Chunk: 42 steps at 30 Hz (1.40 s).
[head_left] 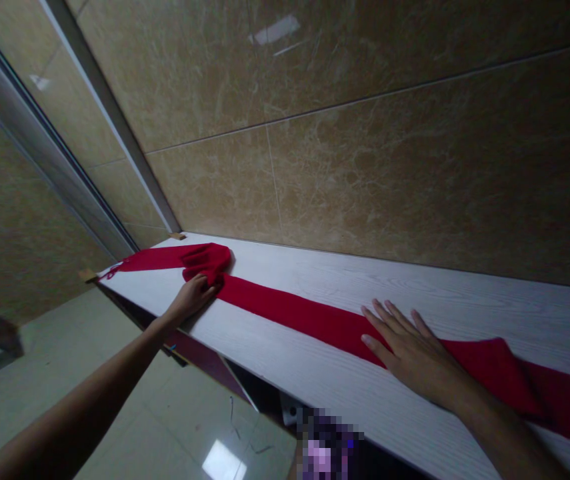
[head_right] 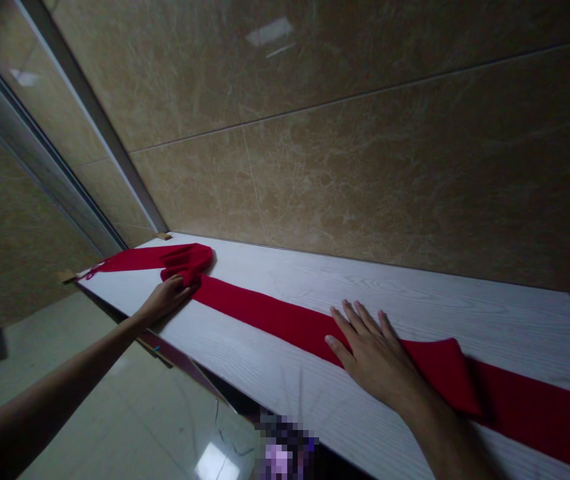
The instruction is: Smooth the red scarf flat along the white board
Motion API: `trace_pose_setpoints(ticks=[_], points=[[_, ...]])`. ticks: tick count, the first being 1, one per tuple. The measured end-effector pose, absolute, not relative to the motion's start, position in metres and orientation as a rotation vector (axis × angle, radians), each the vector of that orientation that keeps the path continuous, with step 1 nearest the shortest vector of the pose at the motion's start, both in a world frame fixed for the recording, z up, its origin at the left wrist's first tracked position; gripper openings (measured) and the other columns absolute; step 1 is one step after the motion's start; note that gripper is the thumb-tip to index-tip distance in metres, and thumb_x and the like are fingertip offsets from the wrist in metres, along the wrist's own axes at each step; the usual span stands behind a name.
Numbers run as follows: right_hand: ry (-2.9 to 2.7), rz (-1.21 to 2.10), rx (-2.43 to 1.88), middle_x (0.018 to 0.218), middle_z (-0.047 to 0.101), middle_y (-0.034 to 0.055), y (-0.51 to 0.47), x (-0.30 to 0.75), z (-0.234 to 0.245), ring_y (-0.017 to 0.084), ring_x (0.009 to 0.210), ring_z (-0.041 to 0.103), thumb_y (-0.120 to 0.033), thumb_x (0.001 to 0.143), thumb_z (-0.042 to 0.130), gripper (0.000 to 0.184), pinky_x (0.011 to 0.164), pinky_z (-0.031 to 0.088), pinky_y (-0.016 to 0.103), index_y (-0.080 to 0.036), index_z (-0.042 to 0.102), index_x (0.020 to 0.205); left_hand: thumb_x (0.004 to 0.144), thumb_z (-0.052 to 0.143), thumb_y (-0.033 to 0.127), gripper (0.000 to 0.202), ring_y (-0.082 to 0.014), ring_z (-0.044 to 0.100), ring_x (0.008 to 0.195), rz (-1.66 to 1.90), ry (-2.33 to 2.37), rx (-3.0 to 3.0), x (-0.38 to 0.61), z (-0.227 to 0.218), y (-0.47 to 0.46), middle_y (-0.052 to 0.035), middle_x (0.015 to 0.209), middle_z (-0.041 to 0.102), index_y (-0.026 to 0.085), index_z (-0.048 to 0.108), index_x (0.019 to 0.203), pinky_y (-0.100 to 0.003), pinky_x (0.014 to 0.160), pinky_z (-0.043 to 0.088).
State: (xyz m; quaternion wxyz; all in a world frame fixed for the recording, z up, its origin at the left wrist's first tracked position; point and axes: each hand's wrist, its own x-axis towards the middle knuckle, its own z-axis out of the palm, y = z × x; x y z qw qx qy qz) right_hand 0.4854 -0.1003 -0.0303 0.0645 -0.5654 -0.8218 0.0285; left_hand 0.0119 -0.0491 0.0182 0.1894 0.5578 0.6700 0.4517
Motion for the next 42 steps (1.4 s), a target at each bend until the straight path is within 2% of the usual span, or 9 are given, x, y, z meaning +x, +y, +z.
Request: trace_pose_setpoints(ticks=[4,7,11,15,21,26,31,38,42], points=[[-2.477,0.089,-1.719,0.168,0.028,0.0065,-0.100,0.485,-0.029,0.029,0.158,0.020,-0.060,0.102,0.031,0.071,0.127,0.015,0.061,-0.021,0.039,0.161,0.065,0.088,0.012,0.032,-0.0254,0.055,0.089,1.463,2.015,1.580,0.020,0.029,-0.054,-0.0022,0.075,0.053,0.021,0.057,0.066,-0.022,0.069,0.044],[-2.476,0.117,-1.723,0.168,0.028,0.0062,-0.101,0.485,-0.028,0.029,0.158,0.019,-0.061,0.102,0.031,0.071,0.127,0.014,0.060,-0.023,0.039,0.161,0.071,0.084,0.015,0.024,-0.0337,0.053,0.119,1.759,1.970,1.615,0.052,0.035,-0.059,-0.0064,0.093,0.061,0.021,0.063,0.082,-0.031,0.095,0.049],[-2.491,0.116,-1.745,0.169,0.024,0.0059,-0.102,0.485,-0.027,0.028,0.158,0.016,-0.062,0.102,0.028,0.073,0.127,0.013,0.059,-0.022,0.035,0.163,0.078,0.079,0.020,0.024,-0.0370,0.042,0.144,1.157,1.440,2.065,0.114,0.022,-0.059,-0.0102,0.128,0.068,0.023,0.075,0.101,-0.049,0.127,0.018],[-2.502,0.094,-1.814,0.170,0.018,0.0049,-0.105,0.486,-0.025,0.029,0.159,0.011,-0.062,0.102,0.029,0.074,0.127,0.009,0.062,-0.022,0.030,0.164,0.088,0.073,0.038,0.038,-0.0402,0.022,0.157,0.685,1.308,2.228,0.145,0.002,-0.055,-0.0076,0.155,0.053,0.033,0.072,0.126,-0.063,0.125,-0.004],[-2.483,0.097,-1.849,0.170,0.018,0.0076,-0.108,0.484,-0.018,0.032,0.158,0.013,-0.063,0.102,0.033,0.074,0.125,0.009,0.067,-0.022,0.031,0.164,0.080,0.081,0.047,0.058,-0.0390,0.013,0.159,0.763,1.286,2.121,0.147,0.011,-0.059,-0.0065,0.158,0.050,0.036,0.068,0.135,-0.063,0.123,-0.014],[-2.503,0.055,-1.617,0.170,0.018,0.0077,-0.108,0.461,-0.005,0.028,0.159,0.012,-0.053,0.106,0.028,0.067,0.127,0.008,0.062,-0.018,0.032,0.163,0.101,0.055,0.048,0.052,-0.0341,0.011,0.160,0.567,1.118,2.385,0.168,0.004,-0.072,-0.0011,0.166,0.036,0.039,0.052,0.152,-0.061,0.125,-0.011],[-2.642,0.176,-1.528,0.169,0.020,0.0088,-0.107,0.442,-0.011,0.025,0.159,0.014,-0.044,0.107,0.026,0.065,0.128,0.010,0.058,-0.011,0.029,0.163,0.107,0.033,0.059,0.066,-0.0351,-0.002,0.160,0.120,1.185,2.547,0.172,-0.003,-0.072,-0.0044,0.172,0.014,0.033,0.021,0.165,-0.068,0.123,-0.007],[-2.574,0.197,-1.565,0.170,0.016,0.0082,-0.105,0.437,-0.009,0.025,0.159,0.012,-0.048,0.108,0.031,0.065,0.129,0.007,0.057,-0.014,0.028,0.163,0.107,0.024,0.063,0.066,-0.0357,-0.004,0.160,0.071,1.256,2.639,0.192,0.010,-0.062,-0.0032,0.173,0.008,0.035,0.017,0.166,-0.070,0.124,-0.001],[-2.577,0.217,-1.547,0.170,0.017,0.0098,-0.108,0.431,-0.008,0.026,0.159,0.012,-0.048,0.108,0.033,0.066,0.129,0.004,0.058,-0.012,0.028,0.163,0.106,0.028,0.063,0.067,-0.0373,0.003,0.160,0.070,1.245,2.672,0.203,-0.006,-0.062,-0.0063,0.172,0.015,0.032,0.021,0.166,-0.069,0.124,-0.001]])
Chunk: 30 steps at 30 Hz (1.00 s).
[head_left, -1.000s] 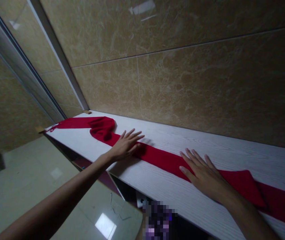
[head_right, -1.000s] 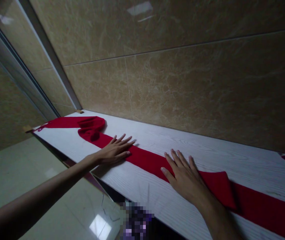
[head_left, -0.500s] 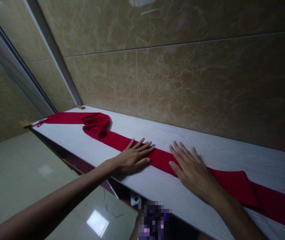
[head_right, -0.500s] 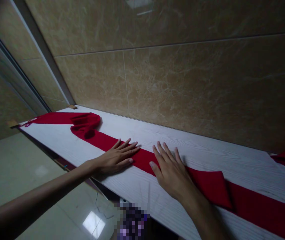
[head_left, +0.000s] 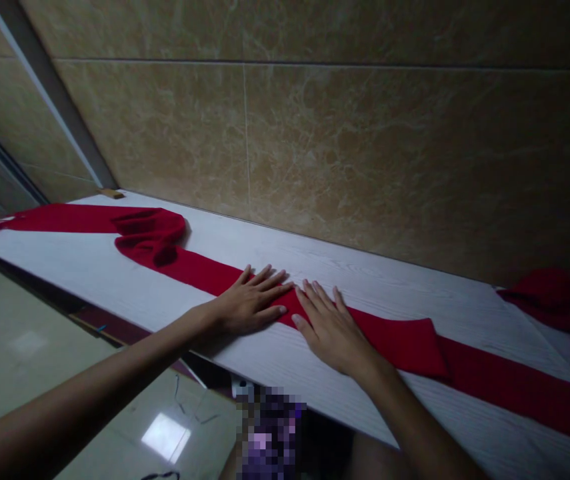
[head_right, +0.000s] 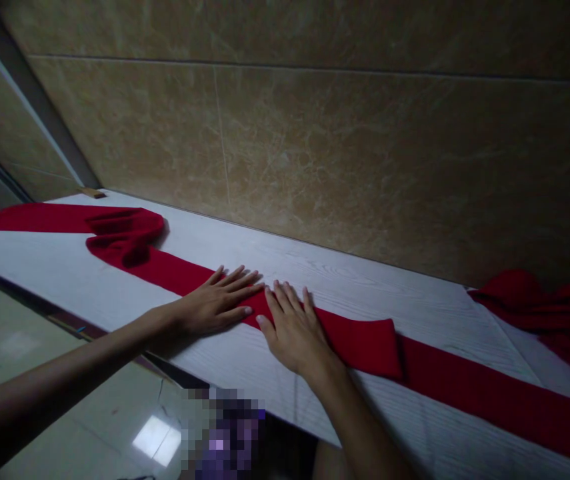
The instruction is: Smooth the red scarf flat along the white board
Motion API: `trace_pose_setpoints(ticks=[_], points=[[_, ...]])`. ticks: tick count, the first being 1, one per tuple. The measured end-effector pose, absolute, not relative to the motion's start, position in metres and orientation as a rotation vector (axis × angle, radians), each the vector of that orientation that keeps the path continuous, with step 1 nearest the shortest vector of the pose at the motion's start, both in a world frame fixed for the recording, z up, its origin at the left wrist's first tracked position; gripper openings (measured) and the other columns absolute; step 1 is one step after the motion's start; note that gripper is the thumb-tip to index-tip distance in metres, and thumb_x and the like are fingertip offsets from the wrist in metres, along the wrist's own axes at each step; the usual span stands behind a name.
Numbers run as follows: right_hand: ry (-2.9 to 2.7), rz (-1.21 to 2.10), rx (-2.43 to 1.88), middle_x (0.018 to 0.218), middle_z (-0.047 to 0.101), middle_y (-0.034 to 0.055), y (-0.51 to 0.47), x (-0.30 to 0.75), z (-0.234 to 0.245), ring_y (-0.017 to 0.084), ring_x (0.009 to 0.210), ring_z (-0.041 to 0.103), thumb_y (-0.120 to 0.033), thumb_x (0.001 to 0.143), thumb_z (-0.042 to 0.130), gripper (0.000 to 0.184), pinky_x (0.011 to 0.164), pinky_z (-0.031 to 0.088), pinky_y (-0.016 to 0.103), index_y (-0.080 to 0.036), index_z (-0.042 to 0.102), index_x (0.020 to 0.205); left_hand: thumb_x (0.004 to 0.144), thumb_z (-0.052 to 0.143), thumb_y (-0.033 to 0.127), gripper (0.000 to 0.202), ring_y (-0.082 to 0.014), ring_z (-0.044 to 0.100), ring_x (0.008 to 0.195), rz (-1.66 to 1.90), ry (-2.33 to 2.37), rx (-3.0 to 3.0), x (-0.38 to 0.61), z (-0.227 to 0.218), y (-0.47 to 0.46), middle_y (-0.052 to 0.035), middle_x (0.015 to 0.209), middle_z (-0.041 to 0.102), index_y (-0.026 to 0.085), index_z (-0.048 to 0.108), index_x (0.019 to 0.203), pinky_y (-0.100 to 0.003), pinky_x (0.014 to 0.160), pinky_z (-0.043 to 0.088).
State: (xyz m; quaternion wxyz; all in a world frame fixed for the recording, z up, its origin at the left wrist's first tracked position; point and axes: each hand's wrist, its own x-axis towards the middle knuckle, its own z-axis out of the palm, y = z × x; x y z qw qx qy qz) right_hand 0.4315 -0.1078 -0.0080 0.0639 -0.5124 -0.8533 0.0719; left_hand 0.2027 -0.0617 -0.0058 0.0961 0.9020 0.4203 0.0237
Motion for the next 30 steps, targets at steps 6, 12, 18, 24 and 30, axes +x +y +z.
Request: trace_pose_setpoints(ticks=[6,12,18,24,30], points=[[-2.287,0.406,-1.385,0.171,0.019,0.0064,-0.136,0.467,0.017,0.022,0.160,0.011,-0.051,0.108,0.029,0.063,0.129,0.010,0.054,-0.022,0.033,0.163,0.106,0.027,0.065,0.067,-0.0381,0.004,0.160,0.085,1.236,2.680,0.201,-0.010,-0.060,-0.0056,0.172,0.014,0.034,0.022,0.165,-0.069,0.123,-0.001],[-1.737,0.188,-1.626,0.163,0.042,0.0131,-0.169,0.608,0.008,0.031,0.154,0.033,-0.060,0.100,0.040,0.065,0.126,0.025,0.060,-0.021,0.052,0.150,0.106,0.028,0.063,0.067,-0.0378,0.002,0.160,0.087,1.241,2.660,0.202,-0.005,-0.063,-0.0056,0.172,0.015,0.032,0.023,0.165,-0.069,0.123,-0.002],[-1.773,0.057,-1.725,0.120,0.073,0.0173,-0.150,0.665,-0.028,0.037,0.117,0.067,-0.058,0.089,0.047,0.049,0.111,0.045,0.062,-0.021,0.074,0.105,0.106,0.028,0.062,0.066,-0.0374,0.005,0.160,0.092,1.259,2.660,0.203,-0.005,-0.066,-0.0053,0.172,0.018,0.032,0.025,0.165,-0.069,0.123,0.001],[-1.805,0.180,-1.605,0.098,0.074,0.0129,-0.115,0.617,-0.019,0.031,0.096,0.067,-0.056,0.089,0.043,0.040,0.092,0.054,0.049,-0.026,0.065,0.075,0.105,0.031,0.064,0.067,-0.0363,0.006,0.160,0.111,1.266,2.666,0.201,-0.009,-0.063,-0.0045,0.172,0.019,0.033,0.026,0.164,-0.066,0.124,0.000],[-1.716,0.370,-1.578,0.065,0.057,0.0011,-0.113,0.587,-0.005,0.021,0.068,0.055,-0.079,0.089,0.042,0.059,0.066,0.047,0.034,-0.026,0.048,0.064,0.105,0.030,0.065,0.068,-0.0363,0.008,0.160,0.135,1.252,2.671,0.201,-0.012,-0.061,-0.0041,0.172,0.020,0.032,0.027,0.164,-0.067,0.125,0.000]])
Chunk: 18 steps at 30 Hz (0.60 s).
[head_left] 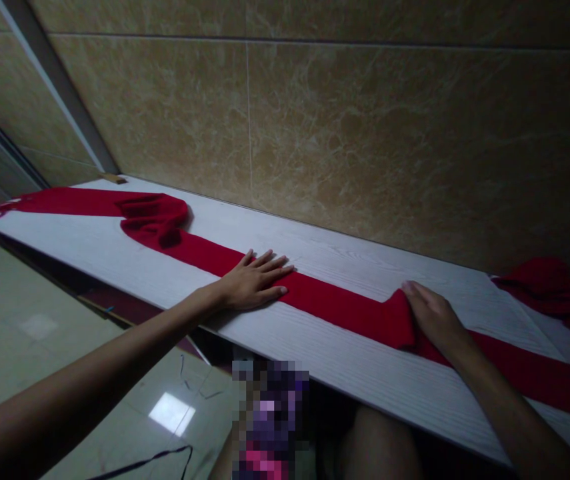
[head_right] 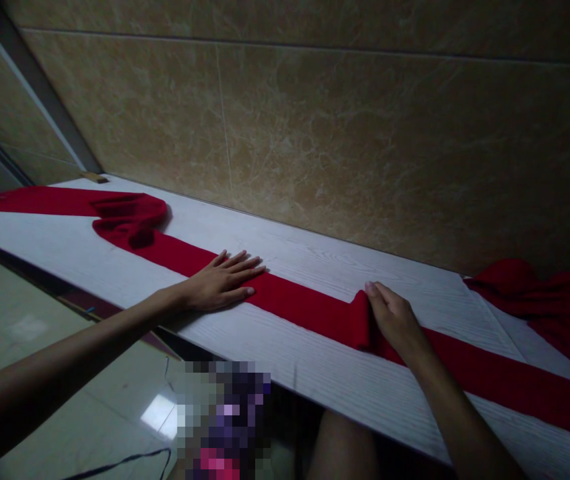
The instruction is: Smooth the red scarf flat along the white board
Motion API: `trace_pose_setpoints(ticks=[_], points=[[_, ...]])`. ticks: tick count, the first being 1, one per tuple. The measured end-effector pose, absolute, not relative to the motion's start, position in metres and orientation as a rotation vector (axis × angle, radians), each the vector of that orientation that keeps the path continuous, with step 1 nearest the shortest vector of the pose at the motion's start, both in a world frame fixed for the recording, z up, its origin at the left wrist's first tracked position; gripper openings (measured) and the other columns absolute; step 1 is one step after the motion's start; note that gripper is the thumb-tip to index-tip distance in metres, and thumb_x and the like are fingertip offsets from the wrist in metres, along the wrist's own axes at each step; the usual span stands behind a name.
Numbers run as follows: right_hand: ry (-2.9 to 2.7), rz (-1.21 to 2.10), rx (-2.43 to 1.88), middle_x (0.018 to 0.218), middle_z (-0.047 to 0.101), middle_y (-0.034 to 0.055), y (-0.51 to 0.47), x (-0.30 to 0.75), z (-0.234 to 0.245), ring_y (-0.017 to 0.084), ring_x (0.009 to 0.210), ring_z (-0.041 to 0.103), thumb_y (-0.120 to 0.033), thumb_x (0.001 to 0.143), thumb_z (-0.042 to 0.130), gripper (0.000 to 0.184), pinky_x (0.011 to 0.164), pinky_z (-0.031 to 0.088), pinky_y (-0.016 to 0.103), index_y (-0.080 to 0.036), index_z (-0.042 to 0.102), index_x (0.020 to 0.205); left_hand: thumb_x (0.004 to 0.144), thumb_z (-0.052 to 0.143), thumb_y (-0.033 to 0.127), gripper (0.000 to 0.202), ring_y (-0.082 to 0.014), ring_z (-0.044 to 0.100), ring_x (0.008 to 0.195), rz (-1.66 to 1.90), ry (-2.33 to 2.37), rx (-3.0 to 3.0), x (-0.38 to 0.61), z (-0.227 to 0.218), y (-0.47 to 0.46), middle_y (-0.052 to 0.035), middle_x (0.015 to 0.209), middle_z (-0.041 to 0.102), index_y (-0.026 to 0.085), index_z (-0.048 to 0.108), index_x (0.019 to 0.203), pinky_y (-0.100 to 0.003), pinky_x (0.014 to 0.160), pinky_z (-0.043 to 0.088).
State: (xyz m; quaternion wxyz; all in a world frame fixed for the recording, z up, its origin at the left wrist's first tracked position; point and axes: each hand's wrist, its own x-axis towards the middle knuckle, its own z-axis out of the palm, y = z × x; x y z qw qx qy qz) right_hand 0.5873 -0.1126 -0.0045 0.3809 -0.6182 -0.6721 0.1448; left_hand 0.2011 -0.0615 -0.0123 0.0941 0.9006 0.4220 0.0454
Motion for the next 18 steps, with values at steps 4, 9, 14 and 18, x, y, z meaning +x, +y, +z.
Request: trace_pose_setpoints(ticks=[4,9,14,18], points=[[-1.558,0.503,-1.605,0.056,0.048,-0.0011,-0.116,0.579,0.001,0.017,0.057,0.046,-0.095,0.076,0.043,0.073,0.057,0.042,0.032,-0.025,0.043,0.057,0.105,0.032,0.064,0.068,-0.0355,0.008,0.160,0.109,1.270,2.647,0.199,-0.007,-0.062,-0.0047,0.172,0.022,0.032,0.027,0.164,-0.066,0.125,-0.001],[-1.389,0.570,-1.602,0.055,0.052,0.0006,-0.118,0.583,0.004,0.019,0.056,0.049,-0.098,0.069,0.051,0.073,0.058,0.043,0.035,-0.026,0.054,0.054,0.103,0.042,0.065,0.066,-0.0361,0.012,0.160,0.328,1.216,2.677,0.236,0.019,-0.068,-0.0083,0.168,0.035,0.026,0.044,0.156,-0.065,0.126,-0.003],[-1.359,0.714,-1.514,0.059,0.063,0.0019,-0.117,0.582,0.013,0.021,0.061,0.058,-0.096,0.067,0.057,0.071,0.066,0.048,0.037,-0.025,0.062,0.059,0.106,0.046,0.049,0.053,-0.0279,0.045,0.147,0.522,0.816,2.464,0.324,0.036,-0.071,-0.0107,0.153,0.056,0.020,0.051,0.149,-0.052,0.128,0.018],[-1.448,0.776,-1.563,0.057,0.061,0.0009,-0.120,0.574,0.024,0.019,0.058,0.056,-0.097,0.065,0.057,0.074,0.062,0.048,0.034,-0.024,0.062,0.058,0.106,0.046,0.044,0.052,-0.0255,0.058,0.134,0.529,0.653,2.273,0.368,0.028,-0.067,-0.0147,0.147,0.061,0.013,0.053,0.147,-0.042,0.119,0.037]])
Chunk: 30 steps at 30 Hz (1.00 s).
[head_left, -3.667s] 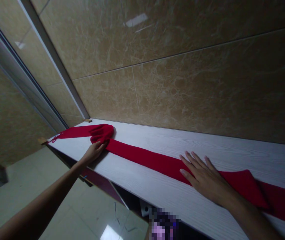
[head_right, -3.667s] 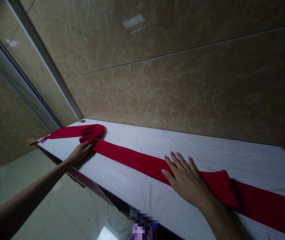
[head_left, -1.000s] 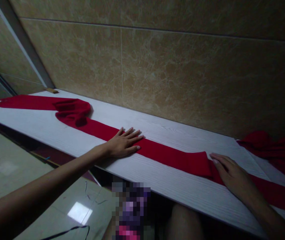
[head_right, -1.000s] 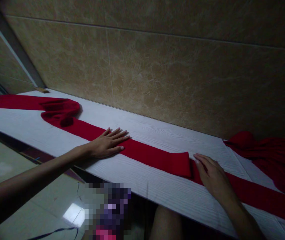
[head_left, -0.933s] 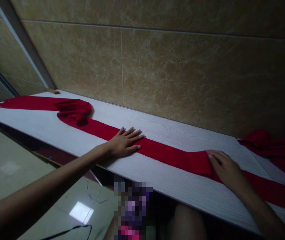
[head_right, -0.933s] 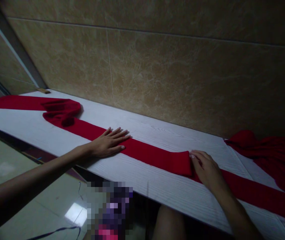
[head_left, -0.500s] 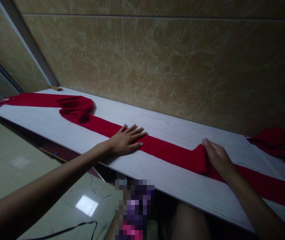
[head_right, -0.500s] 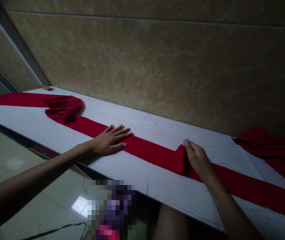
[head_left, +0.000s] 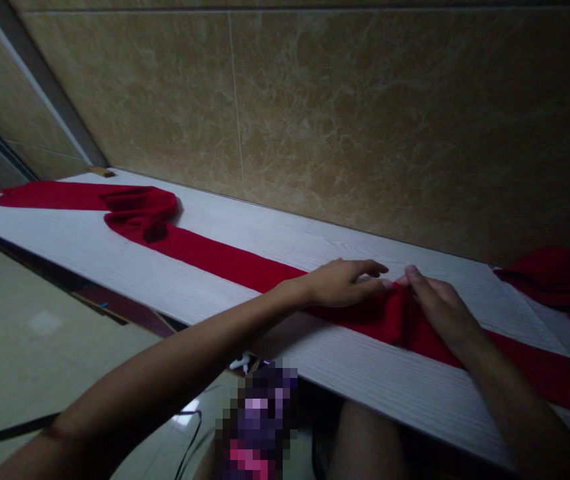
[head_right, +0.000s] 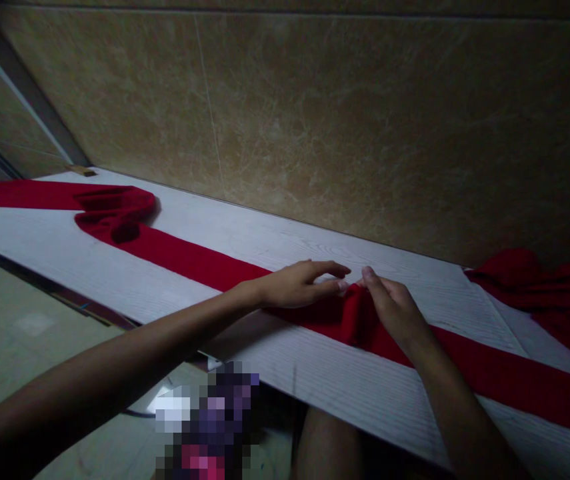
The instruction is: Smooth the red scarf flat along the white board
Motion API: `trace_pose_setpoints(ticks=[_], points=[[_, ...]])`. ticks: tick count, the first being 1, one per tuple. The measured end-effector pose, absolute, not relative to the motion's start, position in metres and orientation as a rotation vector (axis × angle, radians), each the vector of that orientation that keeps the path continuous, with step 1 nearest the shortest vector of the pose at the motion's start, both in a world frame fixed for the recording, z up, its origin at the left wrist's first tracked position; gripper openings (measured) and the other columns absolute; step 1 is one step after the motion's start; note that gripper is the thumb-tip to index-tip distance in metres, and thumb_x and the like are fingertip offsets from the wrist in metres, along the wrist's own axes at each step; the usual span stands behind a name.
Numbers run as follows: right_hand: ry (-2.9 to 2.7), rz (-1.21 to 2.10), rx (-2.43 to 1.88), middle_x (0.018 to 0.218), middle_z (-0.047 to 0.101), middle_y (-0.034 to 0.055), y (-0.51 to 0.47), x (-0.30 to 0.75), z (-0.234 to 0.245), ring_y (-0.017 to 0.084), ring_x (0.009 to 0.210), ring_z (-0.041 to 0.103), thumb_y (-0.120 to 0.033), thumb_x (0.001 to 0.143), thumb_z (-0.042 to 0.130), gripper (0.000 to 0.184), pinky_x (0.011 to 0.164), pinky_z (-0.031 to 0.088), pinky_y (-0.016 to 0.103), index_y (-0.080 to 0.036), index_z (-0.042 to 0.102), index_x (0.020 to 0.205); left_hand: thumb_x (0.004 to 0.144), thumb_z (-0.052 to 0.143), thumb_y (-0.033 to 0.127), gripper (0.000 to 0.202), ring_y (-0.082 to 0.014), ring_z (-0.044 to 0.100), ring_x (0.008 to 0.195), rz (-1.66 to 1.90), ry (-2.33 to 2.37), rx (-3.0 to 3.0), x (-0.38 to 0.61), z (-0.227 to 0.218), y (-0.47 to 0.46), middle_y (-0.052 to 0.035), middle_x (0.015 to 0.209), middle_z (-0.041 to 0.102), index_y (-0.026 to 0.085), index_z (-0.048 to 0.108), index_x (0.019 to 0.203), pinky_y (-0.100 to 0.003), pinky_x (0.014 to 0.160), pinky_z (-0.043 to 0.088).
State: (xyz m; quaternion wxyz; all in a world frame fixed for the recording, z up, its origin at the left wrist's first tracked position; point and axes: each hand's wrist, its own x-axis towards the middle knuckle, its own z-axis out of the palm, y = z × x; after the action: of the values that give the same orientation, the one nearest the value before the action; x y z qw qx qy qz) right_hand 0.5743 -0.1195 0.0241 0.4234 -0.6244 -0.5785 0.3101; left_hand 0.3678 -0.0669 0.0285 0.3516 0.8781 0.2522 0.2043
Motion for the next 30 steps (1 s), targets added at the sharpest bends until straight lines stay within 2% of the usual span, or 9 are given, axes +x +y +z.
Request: trace_pose_setpoints(ticks=[3,6,8,12,15,20,24,27,30], points=[[-1.480,0.818,-1.561,0.052,0.055,-0.0005,-0.122,0.570,0.027,0.016,0.053,0.049,-0.095,0.062,0.063,0.073,0.053,0.042,0.031,-0.023,0.059,0.054,0.105,0.046,0.037,0.048,-0.0245,0.062,0.127,0.514,0.603,2.179,0.377,0.019,-0.064,-0.0162,0.140,0.065,0.011,0.055,0.145,-0.039,0.113,0.044],[-1.371,0.871,-1.503,0.049,0.049,-0.0020,-0.123,0.566,0.026,0.012,0.049,0.040,-0.089,0.058,0.072,0.070,0.046,0.035,0.028,-0.022,0.052,0.050,0.105,0.042,0.026,0.041,-0.0213,0.064,0.121,0.545,0.559,2.088,0.381,0.012,-0.064,-0.0147,0.134,0.069,0.011,0.060,0.139,-0.037,0.111,0.046],[-1.203,0.890,-1.431,0.050,0.048,-0.0027,-0.123,0.564,0.025,0.012,0.048,0.039,-0.084,0.056,0.078,0.067,0.044,0.035,0.027,-0.023,0.052,0.051,0.104,0.043,0.025,0.038,-0.0200,0.064,0.120,0.601,0.540,2.027,0.386,0.009,-0.066,-0.0126,0.133,0.069,0.013,0.062,0.134,-0.037,0.111,0.045],[-0.921,0.869,-1.317,0.074,0.065,0.0009,-0.122,0.561,0.027,0.017,0.067,0.059,-0.072,0.062,0.084,0.053,0.057,0.051,0.027,-0.023,0.070,0.077,0.104,0.046,0.034,0.035,-0.0203,0.063,0.116,0.731,0.528,1.913,0.403,0.005,-0.069,-0.0109,0.127,0.069,0.013,0.064,0.126,-0.035,0.108,0.046],[-0.772,1.020,-1.288,0.091,0.071,0.0064,-0.123,0.562,0.029,0.023,0.082,0.068,-0.066,0.075,0.075,0.047,0.070,0.060,0.034,-0.022,0.073,0.093,0.105,0.044,0.040,0.037,-0.0202,0.063,0.108,0.762,0.502,1.859,0.416,0.002,-0.072,-0.0096,0.117,0.070,0.012,0.065,0.119,-0.034,0.102,0.048],[-0.654,1.255,-1.125,0.086,0.069,0.0116,-0.127,0.560,0.037,0.030,0.089,0.071,-0.059,0.085,0.063,0.040,0.080,0.063,0.045,-0.020,0.067,0.092,0.104,0.047,0.043,0.034,-0.0214,0.061,0.109,0.851,0.418,1.842,0.431,0.002,-0.077,-0.0080,0.116,0.067,0.016,0.063,0.117,-0.035,0.102,0.047],[-0.488,1.243,-1.147,0.092,0.070,0.0133,-0.128,0.550,0.051,0.029,0.093,0.071,-0.052,0.091,0.055,0.035,0.083,0.063,0.044,-0.019,0.066,0.091,0.104,0.046,0.040,0.030,-0.0239,0.058,0.111,0.936,0.343,1.919,0.439,0.002,-0.080,-0.0096,0.113,0.066,0.017,0.063,0.107,-0.040,0.109,0.043],[-0.461,1.198,-1.167,0.096,0.070,0.0121,-0.128,0.546,0.055,0.027,0.092,0.071,-0.048,0.091,0.055,0.030,0.084,0.063,0.041,-0.019,0.066,0.091,0.102,0.048,0.043,0.030,-0.0226,0.059,0.102,0.928,0.382,1.893,0.445,-0.002,-0.083,-0.0084,0.103,0.064,0.015,0.061,0.099,-0.040,0.103,0.046],[-0.527,1.211,-1.154,0.091,0.069,0.0097,-0.129,0.551,0.051,0.026,0.089,0.071,-0.048,0.088,0.059,0.030,0.083,0.062,0.040,-0.020,0.067,0.095,0.103,0.050,0.041,0.028,-0.0202,0.060,0.100,0.886,0.422,1.733,0.447,-0.003,-0.087,-0.0072,0.106,0.065,0.015,0.059,0.107,-0.035,0.098,0.049]])
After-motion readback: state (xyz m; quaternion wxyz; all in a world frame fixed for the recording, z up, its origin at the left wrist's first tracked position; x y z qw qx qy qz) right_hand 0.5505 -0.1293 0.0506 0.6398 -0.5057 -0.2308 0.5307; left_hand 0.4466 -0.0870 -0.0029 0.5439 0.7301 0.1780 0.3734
